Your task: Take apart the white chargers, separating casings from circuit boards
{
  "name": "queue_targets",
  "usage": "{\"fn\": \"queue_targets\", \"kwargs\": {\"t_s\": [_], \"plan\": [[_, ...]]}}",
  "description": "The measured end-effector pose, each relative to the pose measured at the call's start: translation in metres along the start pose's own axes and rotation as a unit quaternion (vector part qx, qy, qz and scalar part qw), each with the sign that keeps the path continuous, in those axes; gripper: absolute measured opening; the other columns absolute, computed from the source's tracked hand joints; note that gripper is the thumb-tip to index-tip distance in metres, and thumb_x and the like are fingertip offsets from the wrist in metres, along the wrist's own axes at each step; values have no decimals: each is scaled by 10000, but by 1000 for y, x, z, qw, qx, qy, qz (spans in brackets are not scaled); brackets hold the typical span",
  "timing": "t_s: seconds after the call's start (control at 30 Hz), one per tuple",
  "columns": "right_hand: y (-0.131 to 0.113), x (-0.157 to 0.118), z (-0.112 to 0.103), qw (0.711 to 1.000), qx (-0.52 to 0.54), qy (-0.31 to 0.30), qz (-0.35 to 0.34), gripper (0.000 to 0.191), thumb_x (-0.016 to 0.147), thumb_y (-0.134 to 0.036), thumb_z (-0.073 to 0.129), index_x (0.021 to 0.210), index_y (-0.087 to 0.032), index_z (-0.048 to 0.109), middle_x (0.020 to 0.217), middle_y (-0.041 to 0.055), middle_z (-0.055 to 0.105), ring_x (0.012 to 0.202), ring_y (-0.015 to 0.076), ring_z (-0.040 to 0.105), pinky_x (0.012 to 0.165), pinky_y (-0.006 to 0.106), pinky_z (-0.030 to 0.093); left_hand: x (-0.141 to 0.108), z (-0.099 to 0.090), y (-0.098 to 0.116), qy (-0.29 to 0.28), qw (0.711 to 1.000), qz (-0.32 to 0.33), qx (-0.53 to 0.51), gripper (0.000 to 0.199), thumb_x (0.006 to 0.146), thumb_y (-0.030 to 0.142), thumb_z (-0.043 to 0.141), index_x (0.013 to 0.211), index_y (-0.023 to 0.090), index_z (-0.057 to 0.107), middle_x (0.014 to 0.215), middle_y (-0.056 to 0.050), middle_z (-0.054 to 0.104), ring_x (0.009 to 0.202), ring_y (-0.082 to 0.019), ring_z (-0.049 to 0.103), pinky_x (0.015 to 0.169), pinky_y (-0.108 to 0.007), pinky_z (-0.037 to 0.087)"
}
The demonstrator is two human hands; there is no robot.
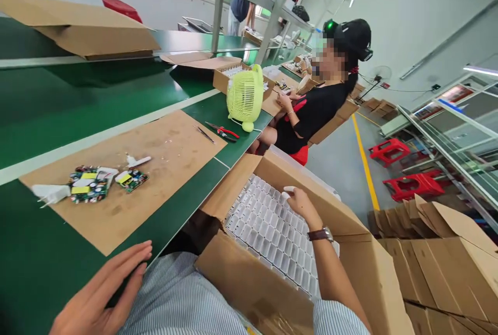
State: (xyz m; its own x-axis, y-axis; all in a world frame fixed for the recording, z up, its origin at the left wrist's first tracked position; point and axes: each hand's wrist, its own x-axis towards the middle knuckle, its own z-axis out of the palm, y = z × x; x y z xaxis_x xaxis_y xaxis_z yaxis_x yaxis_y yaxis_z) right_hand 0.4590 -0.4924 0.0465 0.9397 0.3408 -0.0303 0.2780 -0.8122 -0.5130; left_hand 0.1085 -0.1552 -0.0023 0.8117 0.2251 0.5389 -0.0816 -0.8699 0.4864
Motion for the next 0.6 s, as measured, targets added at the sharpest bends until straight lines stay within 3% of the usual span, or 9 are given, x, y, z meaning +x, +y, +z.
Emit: {"fn": "queue_targets", "kwargs": {"t_s": [0.13,0.3,0.43,0.6], "plan": [[9,23,53,998,19,-58,27,119,911,-259,678,892,-165,749,928,52,779,920,230,730,867,376,585,-18,13,-17,-76,997,-18,12,419,1030,329,516,1445,302,569,1441,-23,643,1188,-215,715,932,-273,645],[-4,76,113,994,-15,-54,90,251,992,-376,683,1097,-148,685,1113,60,704,967,213,693,859,405,596,-22,15,-18,-61,998,-34,-1,415,1028,346,516,1439,327,573,1418,-2,662,1150,-195,737,846,-213,664],[-12,94,144,989,-35,-32,138,278,994,-376,679,1154,-148,673,1160,70,687,983,225,688,851,401,603,-21,18,-18,-54,997,-47,1,456,1023,347,529,1480,343,534,1395,7,682,1134,-194,746,820,-203,671],[-19,89,164,986,-33,23,161,251,1001,-363,672,1145,-158,668,1138,73,692,974,207,690,860,405,600,-31,24,-26,-78,996,-41,21,453,1015,347,551,1469,358,546,1425,7,662,1150,-215,741,878,-254,669]]}}
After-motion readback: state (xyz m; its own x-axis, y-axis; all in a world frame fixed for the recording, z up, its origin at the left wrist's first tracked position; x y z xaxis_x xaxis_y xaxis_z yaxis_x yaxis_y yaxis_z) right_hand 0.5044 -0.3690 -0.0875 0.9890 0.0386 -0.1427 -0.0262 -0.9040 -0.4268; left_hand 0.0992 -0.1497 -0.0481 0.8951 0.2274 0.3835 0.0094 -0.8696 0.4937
